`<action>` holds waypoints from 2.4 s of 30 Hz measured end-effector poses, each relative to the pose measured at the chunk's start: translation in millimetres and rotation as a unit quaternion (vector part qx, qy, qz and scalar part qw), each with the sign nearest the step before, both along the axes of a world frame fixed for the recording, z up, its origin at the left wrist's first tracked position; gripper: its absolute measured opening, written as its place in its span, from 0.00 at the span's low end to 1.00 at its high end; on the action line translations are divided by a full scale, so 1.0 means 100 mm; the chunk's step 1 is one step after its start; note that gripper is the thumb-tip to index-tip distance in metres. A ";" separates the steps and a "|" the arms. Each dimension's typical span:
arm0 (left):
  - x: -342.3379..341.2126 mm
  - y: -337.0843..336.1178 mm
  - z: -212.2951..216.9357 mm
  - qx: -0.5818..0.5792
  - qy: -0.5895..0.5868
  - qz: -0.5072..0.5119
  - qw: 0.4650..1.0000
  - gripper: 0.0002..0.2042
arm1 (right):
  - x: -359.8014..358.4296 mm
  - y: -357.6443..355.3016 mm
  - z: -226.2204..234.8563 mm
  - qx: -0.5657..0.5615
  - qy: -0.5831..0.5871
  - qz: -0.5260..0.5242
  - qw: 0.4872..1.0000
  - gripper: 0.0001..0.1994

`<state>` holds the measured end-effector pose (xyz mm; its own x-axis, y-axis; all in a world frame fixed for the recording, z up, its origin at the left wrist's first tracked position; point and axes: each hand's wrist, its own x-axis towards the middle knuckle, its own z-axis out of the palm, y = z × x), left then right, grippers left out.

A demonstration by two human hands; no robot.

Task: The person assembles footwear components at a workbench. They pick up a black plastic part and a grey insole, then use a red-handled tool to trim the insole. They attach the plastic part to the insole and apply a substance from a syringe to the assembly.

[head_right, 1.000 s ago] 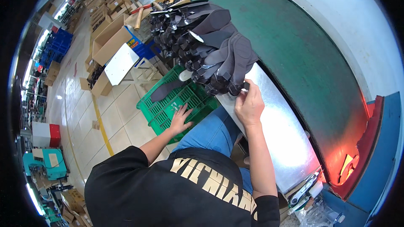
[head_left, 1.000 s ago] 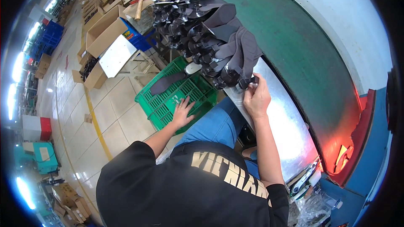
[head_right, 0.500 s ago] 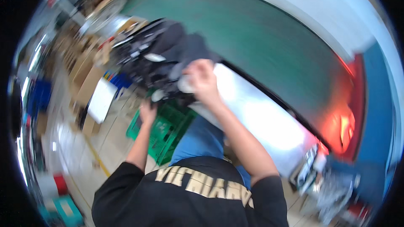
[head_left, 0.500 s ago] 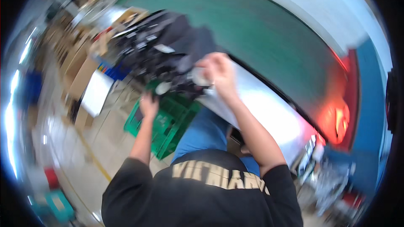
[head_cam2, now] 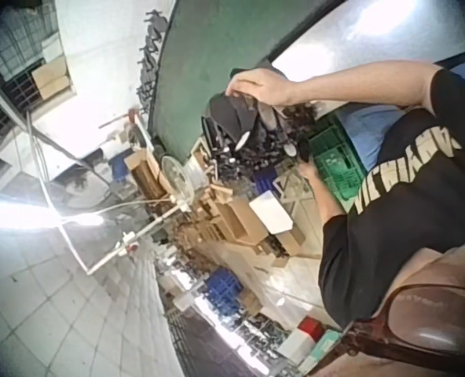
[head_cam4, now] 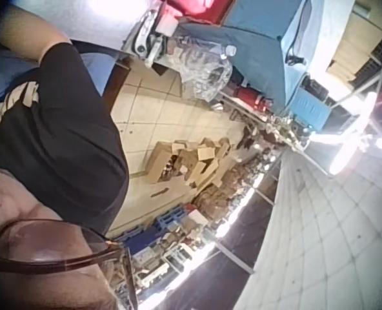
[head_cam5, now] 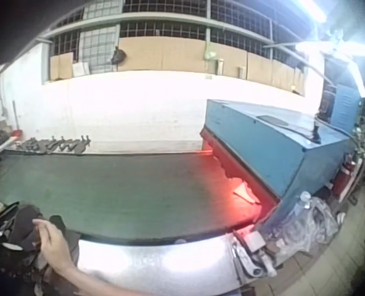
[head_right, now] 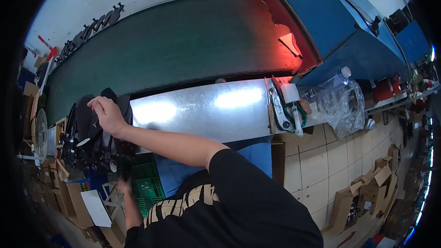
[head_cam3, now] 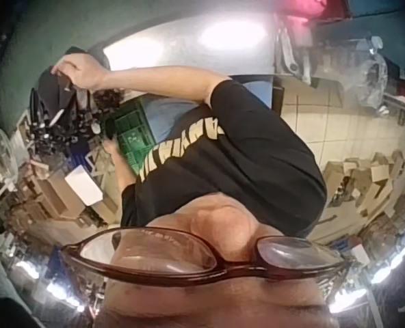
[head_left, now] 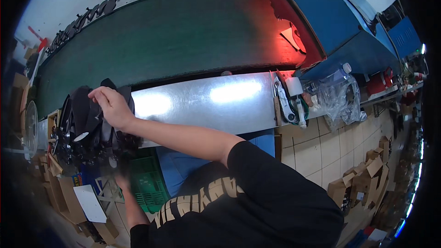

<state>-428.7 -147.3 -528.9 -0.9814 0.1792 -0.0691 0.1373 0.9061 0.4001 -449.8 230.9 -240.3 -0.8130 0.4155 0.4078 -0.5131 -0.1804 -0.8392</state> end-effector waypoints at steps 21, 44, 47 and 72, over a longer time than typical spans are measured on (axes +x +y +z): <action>1.03 2.01 2.68 0.328 -0.303 -0.221 0.867 0.12 | 2.59 3.01 -0.49 0.596 -0.403 -0.403 0.565 0.12; 1.01 3.53 2.29 0.393 -0.541 -0.129 0.733 0.33 | 2.23 2.51 -0.90 0.479 -0.417 -0.308 0.709 0.08; 1.02 3.49 2.27 0.383 -0.539 -0.164 0.732 0.37 | 2.17 2.43 -0.98 0.514 -0.394 -0.316 0.694 0.08; 1.30 3.41 2.28 0.454 -0.536 -0.201 0.683 0.36 | 2.87 1.47 -0.39 -0.061 -0.403 0.232 0.883 0.30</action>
